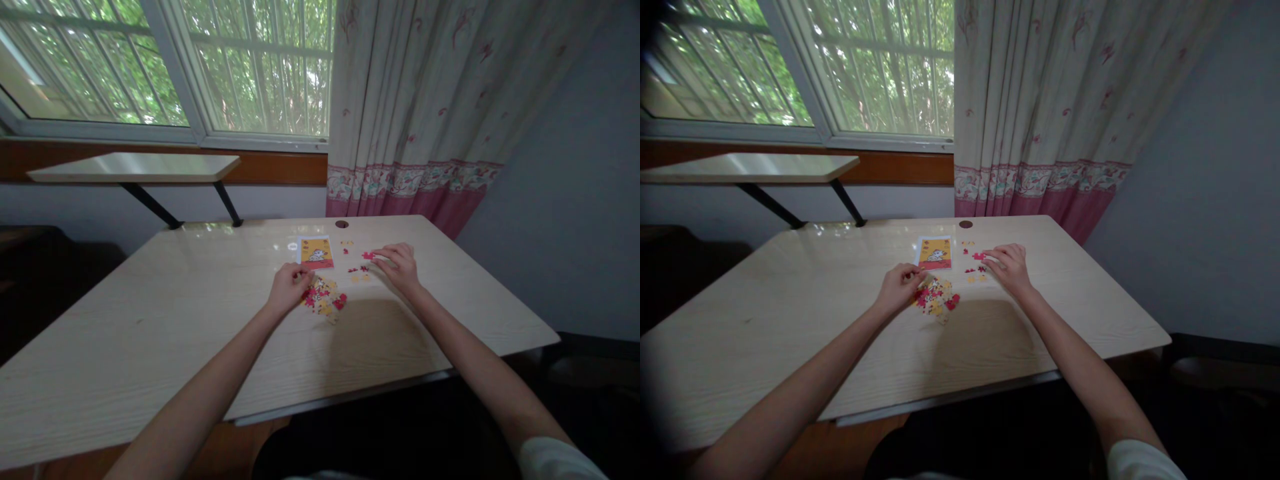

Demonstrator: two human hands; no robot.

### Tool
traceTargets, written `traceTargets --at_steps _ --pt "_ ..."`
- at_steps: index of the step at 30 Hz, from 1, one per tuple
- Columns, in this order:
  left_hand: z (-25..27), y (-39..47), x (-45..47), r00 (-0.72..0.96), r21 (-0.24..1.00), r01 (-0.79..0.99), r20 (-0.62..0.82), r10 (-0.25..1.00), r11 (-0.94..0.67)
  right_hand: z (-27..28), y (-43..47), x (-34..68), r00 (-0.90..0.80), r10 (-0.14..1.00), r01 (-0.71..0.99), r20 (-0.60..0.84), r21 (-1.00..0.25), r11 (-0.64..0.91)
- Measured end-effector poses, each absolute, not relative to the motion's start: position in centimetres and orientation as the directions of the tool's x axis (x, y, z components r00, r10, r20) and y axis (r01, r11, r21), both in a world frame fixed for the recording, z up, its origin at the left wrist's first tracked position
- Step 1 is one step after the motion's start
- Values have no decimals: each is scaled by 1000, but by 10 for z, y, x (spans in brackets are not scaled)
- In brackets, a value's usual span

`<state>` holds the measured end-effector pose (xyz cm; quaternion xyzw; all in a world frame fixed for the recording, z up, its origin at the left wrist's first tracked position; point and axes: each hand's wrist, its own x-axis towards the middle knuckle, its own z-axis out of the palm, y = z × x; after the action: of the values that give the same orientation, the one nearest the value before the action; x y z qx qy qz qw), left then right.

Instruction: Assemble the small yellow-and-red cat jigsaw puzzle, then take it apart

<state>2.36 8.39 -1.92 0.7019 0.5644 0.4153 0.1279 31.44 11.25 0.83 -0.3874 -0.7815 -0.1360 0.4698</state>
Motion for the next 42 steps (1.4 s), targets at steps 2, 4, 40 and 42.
traceTargets --at_steps 2,4,40,42 --pt "-20 84 24 21 638 693 447 894 -336 9 112 314 -265 488 732 832 -156 664" --pt "-21 84 24 26 629 699 452 891 -340 9 111 314 -269 499 735 824 -160 660" --pt "-18 82 21 75 583 732 445 892 -353 -13 170 285 -456 858 861 235 -126 492" --pt "-18 83 21 74 585 731 444 893 -352 -13 170 284 -453 862 868 226 -111 485"
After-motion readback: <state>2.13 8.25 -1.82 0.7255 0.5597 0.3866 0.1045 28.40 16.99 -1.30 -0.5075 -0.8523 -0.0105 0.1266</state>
